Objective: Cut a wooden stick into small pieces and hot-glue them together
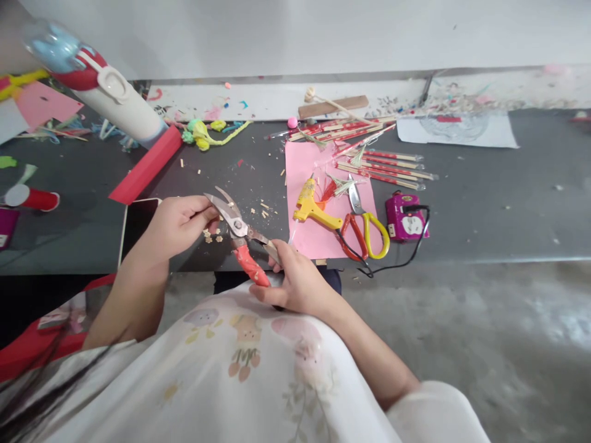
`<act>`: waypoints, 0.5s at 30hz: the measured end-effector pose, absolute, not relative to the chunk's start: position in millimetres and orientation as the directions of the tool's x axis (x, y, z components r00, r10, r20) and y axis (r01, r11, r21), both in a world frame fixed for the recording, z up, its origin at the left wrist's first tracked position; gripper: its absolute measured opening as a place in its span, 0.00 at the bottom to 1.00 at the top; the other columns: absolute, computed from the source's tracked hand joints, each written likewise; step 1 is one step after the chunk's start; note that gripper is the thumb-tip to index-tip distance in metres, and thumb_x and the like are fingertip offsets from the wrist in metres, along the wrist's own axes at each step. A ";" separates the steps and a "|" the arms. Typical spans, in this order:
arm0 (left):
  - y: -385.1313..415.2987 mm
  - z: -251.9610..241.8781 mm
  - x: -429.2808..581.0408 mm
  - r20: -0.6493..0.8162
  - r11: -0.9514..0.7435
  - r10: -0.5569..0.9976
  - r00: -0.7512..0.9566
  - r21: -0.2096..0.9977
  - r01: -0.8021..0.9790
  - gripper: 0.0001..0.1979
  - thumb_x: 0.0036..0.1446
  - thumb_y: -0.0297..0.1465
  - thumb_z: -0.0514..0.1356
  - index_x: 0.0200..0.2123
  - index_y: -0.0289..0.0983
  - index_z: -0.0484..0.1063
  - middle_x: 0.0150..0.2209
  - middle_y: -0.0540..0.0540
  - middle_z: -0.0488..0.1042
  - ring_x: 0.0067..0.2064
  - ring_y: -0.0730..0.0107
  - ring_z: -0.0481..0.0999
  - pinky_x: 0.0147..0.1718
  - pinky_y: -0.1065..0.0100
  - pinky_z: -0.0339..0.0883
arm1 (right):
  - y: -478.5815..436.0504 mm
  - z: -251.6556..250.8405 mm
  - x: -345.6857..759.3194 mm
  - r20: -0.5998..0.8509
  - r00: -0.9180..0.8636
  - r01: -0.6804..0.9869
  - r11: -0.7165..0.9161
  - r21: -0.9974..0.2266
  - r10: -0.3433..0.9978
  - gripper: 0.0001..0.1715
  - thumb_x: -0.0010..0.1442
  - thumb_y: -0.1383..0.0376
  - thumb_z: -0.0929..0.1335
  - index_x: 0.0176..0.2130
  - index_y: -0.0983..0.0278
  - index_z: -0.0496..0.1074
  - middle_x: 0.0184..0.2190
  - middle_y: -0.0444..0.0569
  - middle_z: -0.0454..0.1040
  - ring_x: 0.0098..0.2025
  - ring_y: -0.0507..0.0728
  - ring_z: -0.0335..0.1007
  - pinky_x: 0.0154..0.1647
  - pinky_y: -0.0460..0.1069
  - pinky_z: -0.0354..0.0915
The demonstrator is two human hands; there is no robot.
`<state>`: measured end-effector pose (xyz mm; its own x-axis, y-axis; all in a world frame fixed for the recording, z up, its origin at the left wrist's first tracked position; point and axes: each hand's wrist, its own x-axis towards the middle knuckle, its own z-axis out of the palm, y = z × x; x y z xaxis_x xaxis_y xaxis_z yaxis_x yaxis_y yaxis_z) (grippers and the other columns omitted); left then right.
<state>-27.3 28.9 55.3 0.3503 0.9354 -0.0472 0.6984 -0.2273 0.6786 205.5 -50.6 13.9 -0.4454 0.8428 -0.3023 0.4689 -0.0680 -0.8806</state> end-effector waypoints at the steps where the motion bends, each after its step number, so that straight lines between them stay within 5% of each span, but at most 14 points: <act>1: 29.1 55.3 -26.6 -0.046 -0.227 0.936 0.349 0.680 0.697 0.18 0.61 0.34 0.52 0.20 0.36 0.68 0.19 0.52 0.70 0.22 0.77 0.67 0.25 0.74 0.58 | -50.1 14.4 205.5 -0.304 -0.441 0.476 -0.067 -0.877 0.845 0.31 0.48 0.53 0.73 0.47 0.62 0.62 0.35 0.44 0.68 0.35 0.53 0.62 0.37 0.49 0.62; 10: 29.2 53.9 -24.7 -0.062 -0.211 0.940 0.337 0.671 0.711 0.18 0.61 0.35 0.52 0.20 0.35 0.66 0.18 0.53 0.69 0.22 0.77 0.66 0.25 0.74 0.57 | -48.6 17.1 201.8 -0.331 -0.392 0.528 -0.085 -0.845 0.859 0.26 0.46 0.52 0.73 0.39 0.62 0.63 0.29 0.41 0.63 0.29 0.50 0.56 0.30 0.46 0.56; 15: 24.0 53.1 -22.1 -0.010 -0.273 0.941 0.337 0.565 0.778 0.17 0.63 0.34 0.51 0.24 0.36 0.70 0.21 0.52 0.72 0.24 0.76 0.69 0.27 0.73 0.59 | -47.6 16.6 200.5 -0.351 -0.365 0.526 -0.119 -0.842 0.862 0.26 0.45 0.53 0.73 0.39 0.62 0.64 0.28 0.40 0.63 0.28 0.50 0.56 0.29 0.46 0.56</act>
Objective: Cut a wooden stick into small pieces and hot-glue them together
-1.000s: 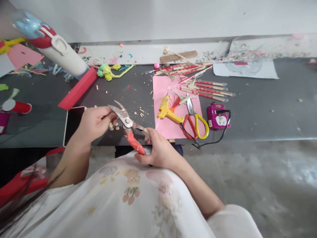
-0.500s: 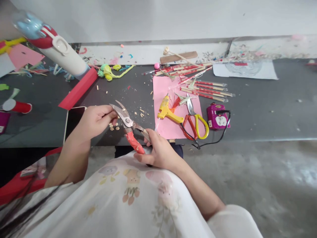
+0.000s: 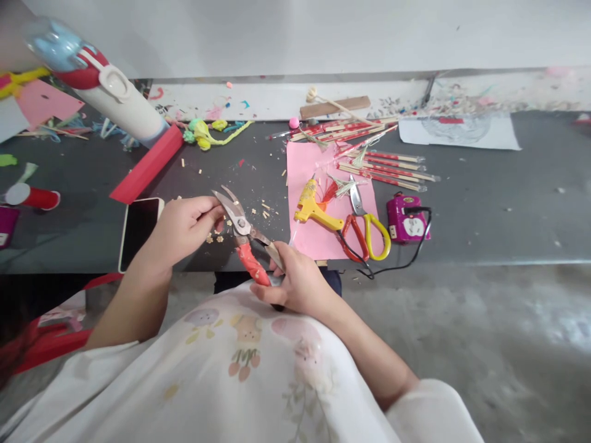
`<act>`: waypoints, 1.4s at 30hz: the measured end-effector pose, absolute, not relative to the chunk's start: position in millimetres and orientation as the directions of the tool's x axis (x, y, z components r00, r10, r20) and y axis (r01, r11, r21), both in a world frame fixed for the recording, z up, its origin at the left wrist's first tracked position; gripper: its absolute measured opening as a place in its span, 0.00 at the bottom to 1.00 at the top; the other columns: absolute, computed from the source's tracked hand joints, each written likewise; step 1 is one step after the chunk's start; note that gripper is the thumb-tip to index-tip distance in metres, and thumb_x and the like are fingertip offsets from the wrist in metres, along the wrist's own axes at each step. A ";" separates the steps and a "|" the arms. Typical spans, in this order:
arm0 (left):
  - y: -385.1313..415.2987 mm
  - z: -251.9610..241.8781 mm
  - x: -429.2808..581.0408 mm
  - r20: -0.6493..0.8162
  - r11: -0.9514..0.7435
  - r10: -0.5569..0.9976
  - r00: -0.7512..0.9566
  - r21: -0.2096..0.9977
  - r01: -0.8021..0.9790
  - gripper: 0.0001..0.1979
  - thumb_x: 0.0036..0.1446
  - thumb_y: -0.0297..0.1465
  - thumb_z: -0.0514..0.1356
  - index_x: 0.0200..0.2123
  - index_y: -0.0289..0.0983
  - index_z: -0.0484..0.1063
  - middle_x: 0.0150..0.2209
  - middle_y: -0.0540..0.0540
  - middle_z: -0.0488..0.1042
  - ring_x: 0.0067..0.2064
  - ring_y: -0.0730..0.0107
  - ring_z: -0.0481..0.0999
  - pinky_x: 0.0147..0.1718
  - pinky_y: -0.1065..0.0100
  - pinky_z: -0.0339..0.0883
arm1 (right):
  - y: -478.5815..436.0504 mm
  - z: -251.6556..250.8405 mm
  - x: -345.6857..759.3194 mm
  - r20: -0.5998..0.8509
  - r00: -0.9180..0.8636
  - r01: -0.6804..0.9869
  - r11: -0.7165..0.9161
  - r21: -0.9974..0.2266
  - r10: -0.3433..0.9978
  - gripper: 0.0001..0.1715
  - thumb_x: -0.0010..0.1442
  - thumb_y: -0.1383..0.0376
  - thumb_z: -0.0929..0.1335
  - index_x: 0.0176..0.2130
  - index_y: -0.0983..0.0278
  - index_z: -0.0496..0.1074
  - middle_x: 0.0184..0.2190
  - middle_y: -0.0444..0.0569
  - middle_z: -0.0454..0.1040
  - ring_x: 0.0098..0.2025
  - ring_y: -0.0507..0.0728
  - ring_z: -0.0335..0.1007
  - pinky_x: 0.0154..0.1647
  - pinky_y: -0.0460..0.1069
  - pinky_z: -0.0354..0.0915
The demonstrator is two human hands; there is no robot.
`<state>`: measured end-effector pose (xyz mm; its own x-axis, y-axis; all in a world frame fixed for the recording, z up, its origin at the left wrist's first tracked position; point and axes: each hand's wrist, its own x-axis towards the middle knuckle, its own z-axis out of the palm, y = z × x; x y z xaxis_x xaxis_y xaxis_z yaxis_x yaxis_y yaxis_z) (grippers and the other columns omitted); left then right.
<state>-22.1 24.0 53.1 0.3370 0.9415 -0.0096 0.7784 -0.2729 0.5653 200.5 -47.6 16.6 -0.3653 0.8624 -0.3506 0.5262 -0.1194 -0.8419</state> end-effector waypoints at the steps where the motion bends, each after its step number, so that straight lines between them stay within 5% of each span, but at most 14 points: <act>1: 22.5 51.8 -21.3 0.020 -0.301 0.940 0.341 0.521 0.799 0.16 0.64 0.33 0.51 0.27 0.36 0.71 0.23 0.51 0.73 0.26 0.75 0.71 0.29 0.72 0.60 | -47.5 16.1 200.4 -0.351 -0.360 0.524 -0.124 -0.842 0.864 0.26 0.45 0.52 0.73 0.39 0.62 0.64 0.28 0.40 0.63 0.28 0.50 0.57 0.29 0.46 0.56; 8: 16.7 31.3 -21.8 0.269 -0.451 0.880 0.392 0.213 0.867 0.15 0.65 0.33 0.49 0.41 0.35 0.74 0.36 0.42 0.79 0.38 0.64 0.77 0.36 0.67 0.65 | -48.6 8.7 200.9 -0.307 -0.333 0.471 -0.124 -0.873 0.891 0.28 0.47 0.52 0.73 0.42 0.62 0.64 0.32 0.43 0.66 0.31 0.51 0.61 0.33 0.47 0.61; 17: 19.2 44.1 -28.3 0.107 -0.398 0.909 0.402 0.506 0.766 0.15 0.64 0.34 0.50 0.30 0.36 0.73 0.26 0.49 0.74 0.30 0.72 0.74 0.33 0.72 0.64 | -55.3 8.1 203.8 -0.330 -0.375 0.437 -0.149 -0.887 0.866 0.37 0.47 0.54 0.73 0.52 0.61 0.58 0.42 0.49 0.68 0.41 0.55 0.67 0.45 0.53 0.66; 23: 25.9 54.2 -33.4 -0.049 -0.285 0.908 0.417 0.657 0.698 0.19 0.63 0.39 0.52 0.22 0.36 0.69 0.21 0.52 0.71 0.24 0.77 0.68 0.27 0.74 0.59 | -57.0 9.0 204.1 -0.304 -0.388 0.465 -0.100 -0.879 0.870 0.40 0.45 0.56 0.74 0.53 0.62 0.58 0.41 0.48 0.67 0.42 0.56 0.65 0.44 0.52 0.65; 29: 30.7 57.6 -35.6 -0.163 -0.207 0.886 0.433 0.697 0.686 0.17 0.62 0.38 0.53 0.24 0.36 0.72 0.20 0.52 0.71 0.25 0.76 0.69 0.29 0.74 0.60 | -58.4 12.5 204.6 -0.319 -0.397 0.490 -0.095 -0.867 0.861 0.34 0.47 0.55 0.73 0.50 0.62 0.60 0.38 0.46 0.65 0.38 0.54 0.63 0.40 0.50 0.62; 42: 31.4 42.7 -28.0 -0.154 -0.189 0.910 0.386 0.675 0.713 0.19 0.63 0.39 0.52 0.22 0.36 0.68 0.20 0.52 0.69 0.22 0.77 0.65 0.26 0.72 0.55 | -50.4 13.9 203.5 -0.407 -0.441 0.455 -0.191 -0.870 0.800 0.28 0.54 0.49 0.70 0.47 0.63 0.62 0.34 0.44 0.66 0.33 0.52 0.60 0.33 0.48 0.59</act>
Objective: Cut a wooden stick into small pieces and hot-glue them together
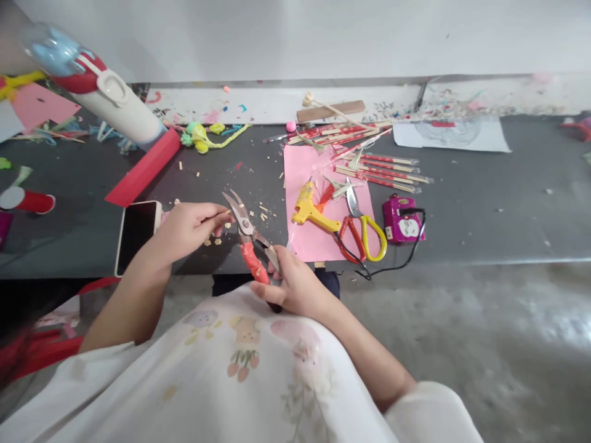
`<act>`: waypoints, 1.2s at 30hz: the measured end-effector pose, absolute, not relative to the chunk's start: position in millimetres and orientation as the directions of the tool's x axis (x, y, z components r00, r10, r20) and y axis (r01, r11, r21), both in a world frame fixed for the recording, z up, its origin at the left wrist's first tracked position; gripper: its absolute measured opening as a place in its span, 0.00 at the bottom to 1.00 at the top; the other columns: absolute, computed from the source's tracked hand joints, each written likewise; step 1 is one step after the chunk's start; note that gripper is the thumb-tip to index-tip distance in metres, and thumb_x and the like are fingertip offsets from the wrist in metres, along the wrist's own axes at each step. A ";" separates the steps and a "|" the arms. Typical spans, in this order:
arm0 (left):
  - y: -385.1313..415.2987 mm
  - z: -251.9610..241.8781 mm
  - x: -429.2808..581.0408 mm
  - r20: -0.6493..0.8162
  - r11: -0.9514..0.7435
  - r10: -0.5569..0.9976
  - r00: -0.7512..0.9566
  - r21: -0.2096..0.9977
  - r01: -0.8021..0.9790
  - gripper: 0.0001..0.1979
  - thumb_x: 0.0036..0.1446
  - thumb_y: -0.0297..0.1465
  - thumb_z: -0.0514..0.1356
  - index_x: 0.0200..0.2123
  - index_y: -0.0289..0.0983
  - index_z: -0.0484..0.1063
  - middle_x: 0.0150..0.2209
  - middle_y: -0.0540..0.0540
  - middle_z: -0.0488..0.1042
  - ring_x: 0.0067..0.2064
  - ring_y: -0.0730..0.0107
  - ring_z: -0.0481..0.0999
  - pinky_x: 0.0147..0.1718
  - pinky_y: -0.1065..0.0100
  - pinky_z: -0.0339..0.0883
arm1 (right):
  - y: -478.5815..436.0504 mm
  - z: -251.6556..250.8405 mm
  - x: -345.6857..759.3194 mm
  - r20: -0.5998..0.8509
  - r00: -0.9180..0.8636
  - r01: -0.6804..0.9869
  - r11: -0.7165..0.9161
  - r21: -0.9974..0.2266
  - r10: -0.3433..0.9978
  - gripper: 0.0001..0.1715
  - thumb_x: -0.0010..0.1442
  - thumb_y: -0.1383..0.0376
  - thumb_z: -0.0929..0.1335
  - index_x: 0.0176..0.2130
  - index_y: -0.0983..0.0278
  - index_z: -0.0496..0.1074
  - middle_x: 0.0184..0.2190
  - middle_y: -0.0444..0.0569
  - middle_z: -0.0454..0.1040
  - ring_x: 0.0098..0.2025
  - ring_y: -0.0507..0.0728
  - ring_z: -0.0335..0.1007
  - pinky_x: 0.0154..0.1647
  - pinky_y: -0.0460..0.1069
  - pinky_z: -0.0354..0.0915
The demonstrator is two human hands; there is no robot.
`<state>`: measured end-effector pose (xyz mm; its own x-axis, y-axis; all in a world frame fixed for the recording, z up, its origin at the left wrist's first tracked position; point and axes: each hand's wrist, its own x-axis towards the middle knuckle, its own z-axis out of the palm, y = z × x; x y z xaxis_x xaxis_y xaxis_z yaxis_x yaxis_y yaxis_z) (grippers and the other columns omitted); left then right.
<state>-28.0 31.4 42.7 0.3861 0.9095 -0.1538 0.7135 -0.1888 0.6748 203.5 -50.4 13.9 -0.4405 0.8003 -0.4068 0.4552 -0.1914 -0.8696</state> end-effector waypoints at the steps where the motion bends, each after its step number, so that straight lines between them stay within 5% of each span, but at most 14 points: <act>1: 31.3 40.6 -27.0 -0.144 -0.195 0.913 0.381 0.667 0.719 0.20 0.63 0.39 0.52 0.22 0.36 0.67 0.20 0.52 0.69 0.23 0.76 0.65 0.26 0.72 0.55 | -49.2 12.9 203.2 -0.421 -0.445 0.442 -0.214 -0.871 0.791 0.29 0.54 0.50 0.69 0.47 0.63 0.62 0.33 0.43 0.66 0.32 0.51 0.60 0.33 0.48 0.59; 22: 51.5 22.6 -40.1 -0.266 -0.030 0.893 0.363 0.770 0.637 0.22 0.61 0.44 0.53 0.20 0.36 0.65 0.18 0.52 0.67 0.22 0.76 0.64 0.25 0.73 0.56 | -26.6 10.1 196.3 -0.508 -0.429 0.445 -0.314 -0.838 0.747 0.32 0.52 0.49 0.71 0.49 0.63 0.63 0.34 0.43 0.70 0.33 0.53 0.64 0.34 0.48 0.61; 29: 53.8 34.7 -40.1 -0.264 -0.028 0.894 0.362 0.774 0.633 0.22 0.60 0.44 0.54 0.19 0.36 0.64 0.17 0.52 0.64 0.21 0.76 0.63 0.23 0.73 0.56 | -24.3 14.0 195.8 -0.466 -0.429 0.527 -0.204 -0.825 0.774 0.32 0.52 0.51 0.71 0.49 0.63 0.60 0.36 0.45 0.68 0.34 0.53 0.63 0.36 0.50 0.62; 36: 55.3 42.5 -45.3 -0.384 0.156 0.830 0.405 0.857 0.492 0.14 0.57 0.40 0.56 0.27 0.35 0.72 0.16 0.53 0.63 0.19 0.77 0.61 0.19 0.74 0.53 | -30.0 13.2 199.3 -0.378 -0.451 0.518 -0.107 -0.848 0.809 0.38 0.49 0.52 0.73 0.52 0.62 0.57 0.40 0.47 0.67 0.39 0.54 0.64 0.41 0.50 0.64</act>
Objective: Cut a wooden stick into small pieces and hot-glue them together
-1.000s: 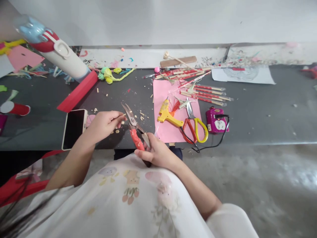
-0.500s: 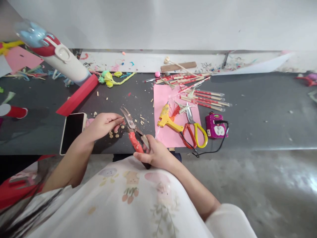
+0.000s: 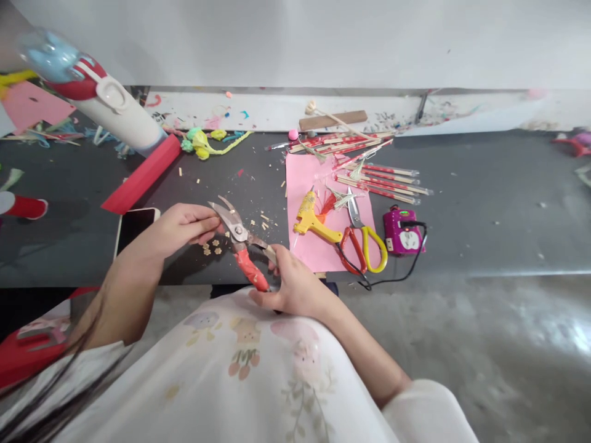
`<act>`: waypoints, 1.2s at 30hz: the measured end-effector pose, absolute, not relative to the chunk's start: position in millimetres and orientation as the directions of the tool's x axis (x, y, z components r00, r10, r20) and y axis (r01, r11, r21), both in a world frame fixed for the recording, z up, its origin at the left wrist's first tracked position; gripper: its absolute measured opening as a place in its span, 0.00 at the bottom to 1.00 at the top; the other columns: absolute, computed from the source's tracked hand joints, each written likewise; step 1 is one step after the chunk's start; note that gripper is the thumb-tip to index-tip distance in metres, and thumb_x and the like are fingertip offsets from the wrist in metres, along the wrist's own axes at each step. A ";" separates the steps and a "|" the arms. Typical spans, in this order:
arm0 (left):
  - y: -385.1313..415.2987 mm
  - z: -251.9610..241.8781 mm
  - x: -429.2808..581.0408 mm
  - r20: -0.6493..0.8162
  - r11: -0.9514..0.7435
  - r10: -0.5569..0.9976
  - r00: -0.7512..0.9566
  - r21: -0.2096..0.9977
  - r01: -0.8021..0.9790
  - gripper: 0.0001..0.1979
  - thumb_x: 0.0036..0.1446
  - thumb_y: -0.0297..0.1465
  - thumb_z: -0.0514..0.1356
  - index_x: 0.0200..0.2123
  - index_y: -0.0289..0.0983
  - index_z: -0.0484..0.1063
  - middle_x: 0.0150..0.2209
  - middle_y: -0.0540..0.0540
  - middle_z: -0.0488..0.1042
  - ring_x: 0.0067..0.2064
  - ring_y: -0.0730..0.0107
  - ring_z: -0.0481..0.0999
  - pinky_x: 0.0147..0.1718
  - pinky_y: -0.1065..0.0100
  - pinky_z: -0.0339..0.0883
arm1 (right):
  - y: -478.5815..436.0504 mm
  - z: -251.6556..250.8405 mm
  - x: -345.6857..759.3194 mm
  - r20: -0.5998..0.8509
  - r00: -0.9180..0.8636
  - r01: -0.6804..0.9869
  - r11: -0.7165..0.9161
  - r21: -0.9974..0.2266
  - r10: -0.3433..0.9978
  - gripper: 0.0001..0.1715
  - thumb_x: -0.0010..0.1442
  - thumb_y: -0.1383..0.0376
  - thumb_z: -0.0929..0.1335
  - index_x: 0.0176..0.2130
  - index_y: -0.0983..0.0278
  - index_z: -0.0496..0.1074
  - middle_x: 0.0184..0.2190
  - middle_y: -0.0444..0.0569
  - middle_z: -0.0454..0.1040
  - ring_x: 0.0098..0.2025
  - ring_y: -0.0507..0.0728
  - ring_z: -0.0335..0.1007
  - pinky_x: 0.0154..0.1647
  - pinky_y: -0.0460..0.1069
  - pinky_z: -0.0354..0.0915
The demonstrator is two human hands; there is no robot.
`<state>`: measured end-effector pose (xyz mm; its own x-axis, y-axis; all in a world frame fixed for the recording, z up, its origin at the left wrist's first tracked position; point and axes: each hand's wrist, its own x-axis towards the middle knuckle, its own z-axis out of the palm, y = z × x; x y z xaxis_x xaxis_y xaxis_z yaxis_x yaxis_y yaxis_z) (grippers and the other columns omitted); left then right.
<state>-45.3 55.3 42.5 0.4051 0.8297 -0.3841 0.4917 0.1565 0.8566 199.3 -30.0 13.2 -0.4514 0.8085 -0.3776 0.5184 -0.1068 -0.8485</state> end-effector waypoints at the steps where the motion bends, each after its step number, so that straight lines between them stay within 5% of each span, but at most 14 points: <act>1: 55.5 42.3 -46.9 -0.400 0.183 0.817 0.415 0.862 0.472 0.14 0.56 0.40 0.57 0.28 0.35 0.72 0.16 0.53 0.62 0.19 0.78 0.60 0.18 0.74 0.51 | -30.9 13.1 199.7 -0.361 -0.456 0.518 -0.087 -0.851 0.813 0.39 0.48 0.53 0.73 0.53 0.62 0.57 0.40 0.47 0.67 0.39 0.54 0.64 0.41 0.50 0.64; 10: 59.0 51.7 -54.8 -0.471 0.276 0.737 0.485 0.864 0.420 0.15 0.55 0.41 0.60 0.27 0.34 0.73 0.14 0.52 0.62 0.17 0.80 0.57 0.16 0.73 0.49 | -36.2 16.1 201.7 -0.303 -0.487 0.511 -0.014 -0.860 0.820 0.41 0.48 0.56 0.73 0.54 0.62 0.55 0.41 0.48 0.66 0.40 0.55 0.63 0.43 0.51 0.64; 27: 63.9 52.6 -54.7 -0.527 0.386 0.642 0.556 0.849 0.359 0.15 0.53 0.39 0.63 0.25 0.32 0.74 0.13 0.52 0.61 0.16 0.83 0.55 0.15 0.75 0.47 | -43.7 11.5 203.9 -0.293 -0.510 0.459 -0.032 -0.888 0.808 0.29 0.50 0.56 0.72 0.46 0.60 0.59 0.37 0.45 0.65 0.35 0.52 0.61 0.37 0.48 0.62; 32: 61.9 44.2 -55.8 -0.472 0.284 0.693 0.545 0.873 0.396 0.15 0.57 0.40 0.60 0.29 0.34 0.74 0.15 0.51 0.65 0.17 0.81 0.58 0.16 0.76 0.49 | -44.6 10.1 202.2 -0.298 -0.459 0.471 -0.055 -0.881 0.837 0.27 0.48 0.56 0.73 0.42 0.60 0.59 0.34 0.42 0.64 0.33 0.51 0.59 0.35 0.48 0.61; 36: 54.4 43.0 -47.7 -0.323 0.011 0.814 0.483 0.840 0.542 0.16 0.60 0.41 0.55 0.34 0.35 0.75 0.21 0.50 0.73 0.23 0.76 0.69 0.23 0.75 0.61 | -44.8 8.2 200.9 -0.320 -0.410 0.478 -0.098 -0.873 0.854 0.25 0.49 0.54 0.73 0.40 0.60 0.59 0.33 0.42 0.64 0.33 0.51 0.60 0.36 0.48 0.62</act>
